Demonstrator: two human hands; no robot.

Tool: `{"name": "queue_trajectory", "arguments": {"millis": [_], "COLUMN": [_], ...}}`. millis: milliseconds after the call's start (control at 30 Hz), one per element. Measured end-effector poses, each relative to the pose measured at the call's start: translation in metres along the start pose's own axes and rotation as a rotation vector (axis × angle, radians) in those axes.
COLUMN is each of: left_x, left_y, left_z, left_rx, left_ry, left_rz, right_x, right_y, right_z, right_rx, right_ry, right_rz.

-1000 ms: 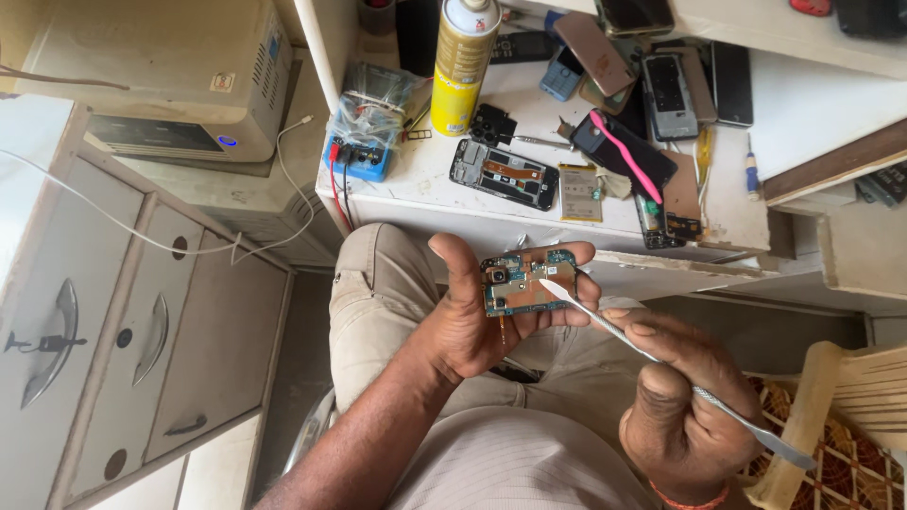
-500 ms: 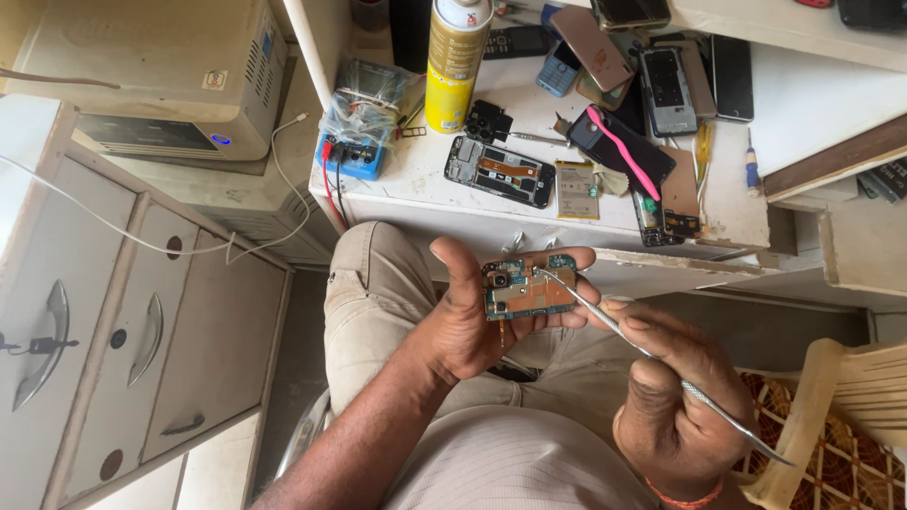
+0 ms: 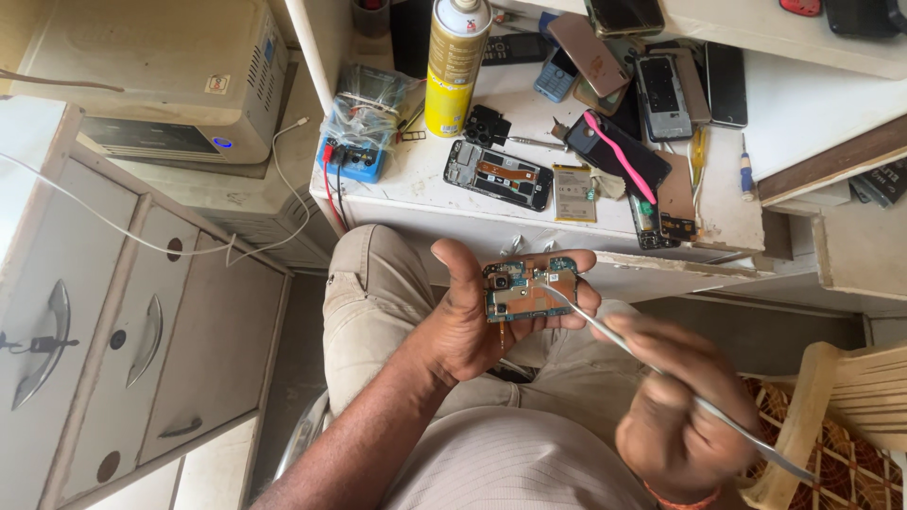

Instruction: The person holds a disassembled phone motherboard in one hand and scrubs its surface with a small brush, then uses a metal tool on the board. They then align the motherboard into the phone frame and press it into place, working over a cluttered repair bench.

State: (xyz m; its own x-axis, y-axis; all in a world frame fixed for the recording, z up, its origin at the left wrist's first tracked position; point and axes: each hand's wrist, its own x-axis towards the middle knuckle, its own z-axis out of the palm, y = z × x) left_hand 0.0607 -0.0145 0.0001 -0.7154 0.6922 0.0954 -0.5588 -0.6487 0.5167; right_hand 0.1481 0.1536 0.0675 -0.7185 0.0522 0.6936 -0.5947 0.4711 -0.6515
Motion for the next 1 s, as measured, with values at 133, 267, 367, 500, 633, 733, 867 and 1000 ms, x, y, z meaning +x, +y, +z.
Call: {"name": "queue_trajectory", "arguments": {"millis": [133, 267, 367, 500, 633, 733, 867, 1000], "left_x": [-0.003, -0.003, -0.002, -0.003, 0.004, 0.014, 0.024, 0.029], "left_y": [0.003, 0.005, 0.005, 0.002, -0.009, -0.018, -0.027, -0.032], "left_z": [0.001, 0.003, 0.004, 0.004, 0.000, -0.009, -0.029, -0.044], "left_rx": [-0.009, -0.005, -0.014, 0.237, 0.268, 0.145, 0.067, -0.006], "left_ry": [0.003, 0.027, 0.023, 0.057, 0.185, 0.223, 0.321, 0.333], "left_rz": [0.002, -0.021, -0.017, -0.038, 0.000, 0.009, 0.000, 0.000], "right_x": [-0.006, -0.013, -0.016, -0.014, -0.007, -0.002, 0.002, 0.001], "right_y": [0.011, 0.017, 0.020, 0.029, 0.038, 0.055, 0.083, 0.104], "right_z": [-0.001, -0.002, -0.001, 0.002, -0.005, 0.001, 0.013, 0.027], "right_rx": [0.162, 0.184, 0.188, 0.237, 0.293, 0.355, 0.518, 0.528], "right_ry": [0.044, 0.054, 0.062, 0.151, 0.058, -0.039, -0.053, -0.174], "right_rz": [-0.057, -0.051, -0.065, -0.160, 0.297, 0.797, 1.077, 1.202]}}
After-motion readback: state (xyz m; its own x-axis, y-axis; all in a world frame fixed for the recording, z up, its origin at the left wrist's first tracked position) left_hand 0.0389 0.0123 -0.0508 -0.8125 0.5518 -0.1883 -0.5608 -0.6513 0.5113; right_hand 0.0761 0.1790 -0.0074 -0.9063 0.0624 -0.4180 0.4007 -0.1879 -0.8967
